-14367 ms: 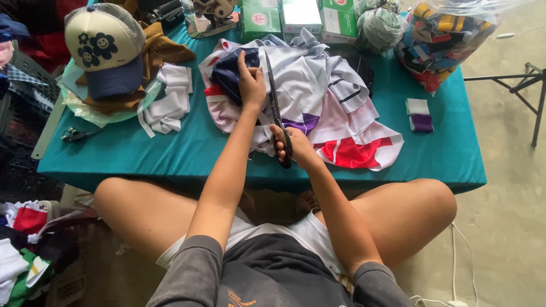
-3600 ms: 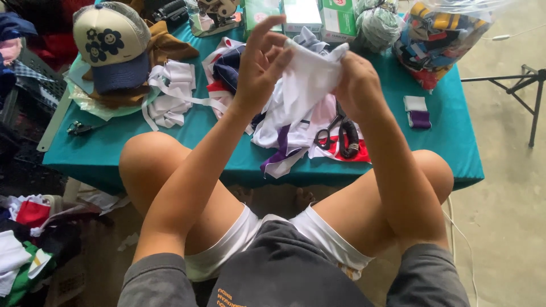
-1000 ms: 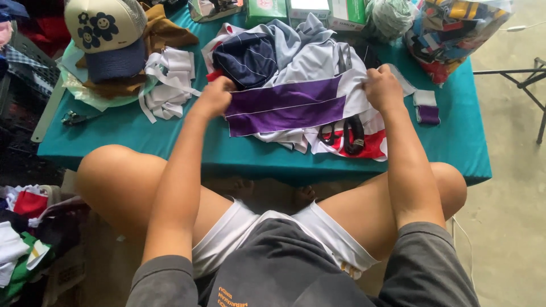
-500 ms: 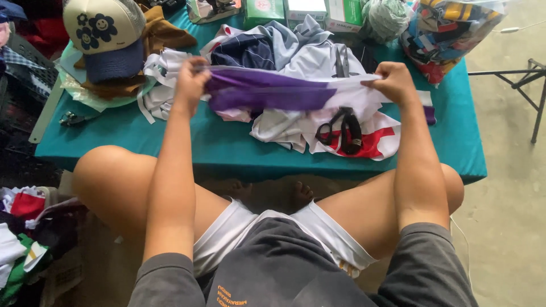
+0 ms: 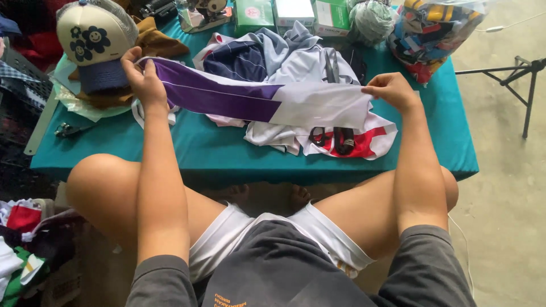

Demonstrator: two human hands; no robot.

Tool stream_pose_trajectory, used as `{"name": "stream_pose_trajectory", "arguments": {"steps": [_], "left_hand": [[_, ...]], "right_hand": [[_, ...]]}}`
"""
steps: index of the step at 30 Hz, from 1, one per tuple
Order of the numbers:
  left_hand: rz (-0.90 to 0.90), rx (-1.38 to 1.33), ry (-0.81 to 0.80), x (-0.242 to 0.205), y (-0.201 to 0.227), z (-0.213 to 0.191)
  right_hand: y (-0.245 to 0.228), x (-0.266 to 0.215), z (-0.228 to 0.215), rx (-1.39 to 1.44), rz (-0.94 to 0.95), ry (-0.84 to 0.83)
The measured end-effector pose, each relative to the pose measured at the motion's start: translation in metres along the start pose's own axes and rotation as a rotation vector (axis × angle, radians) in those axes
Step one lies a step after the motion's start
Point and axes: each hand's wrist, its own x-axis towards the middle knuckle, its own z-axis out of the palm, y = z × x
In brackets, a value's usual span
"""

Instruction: Cutting a purple fabric strip from a garment using scissors on a blue table

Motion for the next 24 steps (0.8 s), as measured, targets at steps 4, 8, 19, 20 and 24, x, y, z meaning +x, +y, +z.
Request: {"name": "stream_pose_trajectory", "arguments": {"steps": [4,8,19,20,24], "left_hand": [[-0.007,0.11,-0.014,-0.001,-0.003,0.001],[0.027,0.154,-0.02,-0.001,-0.007,-0.002],[0.221,0.375,-0.125,-0.011,0.015,0.001],[0.222,0.375,-0.125,-0.012,0.025,0.004],[0.332,0.314,-0.332,-0.023,0.082,0.025]], "right_hand": [[0.0,0.001,0.007,0.008,0.016,0.043],[0.035,0.025,0.015,-0.144,0.023,0.226],[0.05,0.03,0.04,-0.261,0.14,0.225],[0.05,0.03,0.037,-0.261,0.14,0.226],[0.04,0.033,0.023,0.337,0.029,0.352]]}}
